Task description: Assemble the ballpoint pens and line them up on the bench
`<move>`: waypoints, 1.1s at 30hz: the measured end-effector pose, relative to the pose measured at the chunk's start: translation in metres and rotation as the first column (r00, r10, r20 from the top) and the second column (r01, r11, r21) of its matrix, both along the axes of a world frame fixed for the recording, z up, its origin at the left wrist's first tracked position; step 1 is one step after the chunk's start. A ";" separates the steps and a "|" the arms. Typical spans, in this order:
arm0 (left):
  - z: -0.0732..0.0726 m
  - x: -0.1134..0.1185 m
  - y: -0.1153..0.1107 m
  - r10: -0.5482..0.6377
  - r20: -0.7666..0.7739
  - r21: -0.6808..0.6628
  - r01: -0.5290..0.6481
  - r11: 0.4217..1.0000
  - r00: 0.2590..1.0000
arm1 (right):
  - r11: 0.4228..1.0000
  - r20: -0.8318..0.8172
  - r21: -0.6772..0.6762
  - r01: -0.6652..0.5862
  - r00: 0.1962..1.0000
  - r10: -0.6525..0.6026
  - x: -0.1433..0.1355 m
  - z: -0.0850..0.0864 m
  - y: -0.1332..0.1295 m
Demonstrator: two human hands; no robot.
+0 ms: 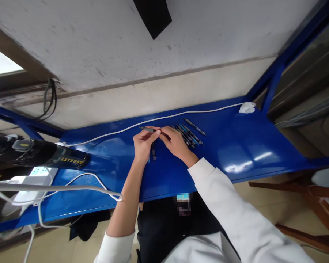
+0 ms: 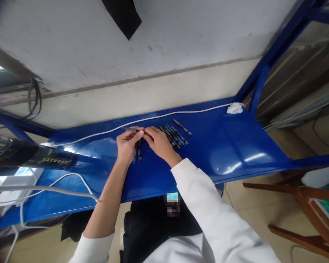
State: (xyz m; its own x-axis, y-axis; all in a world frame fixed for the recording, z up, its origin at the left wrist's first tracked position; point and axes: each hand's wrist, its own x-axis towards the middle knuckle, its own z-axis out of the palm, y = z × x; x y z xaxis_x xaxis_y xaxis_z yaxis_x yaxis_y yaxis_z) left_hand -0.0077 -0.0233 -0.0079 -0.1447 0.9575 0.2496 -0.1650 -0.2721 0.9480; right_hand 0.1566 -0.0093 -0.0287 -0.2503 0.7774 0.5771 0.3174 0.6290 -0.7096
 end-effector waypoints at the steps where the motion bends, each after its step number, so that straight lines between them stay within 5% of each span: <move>1: -0.001 -0.001 -0.001 -0.004 0.003 -0.002 0.004 1.000 1.000 | 1.000 -0.011 -0.004 -0.006 1.000 0.006 -0.001 0.000 0.000; 33: 0.002 0.002 0.000 0.057 -0.022 -0.041 -0.057 0.997 0.998 | 0.998 -0.018 -0.049 0.049 0.999 -0.050 -0.003 0.002 -0.001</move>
State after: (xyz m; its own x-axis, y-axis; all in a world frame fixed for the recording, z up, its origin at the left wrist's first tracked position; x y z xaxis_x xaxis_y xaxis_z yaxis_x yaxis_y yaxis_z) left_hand -0.0059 -0.0234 -0.0060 -0.1945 0.9575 0.2129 -0.1305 -0.2404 0.9619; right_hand 0.1535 -0.0100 -0.0266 -0.2002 0.8155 0.5430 0.3334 0.5779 -0.7449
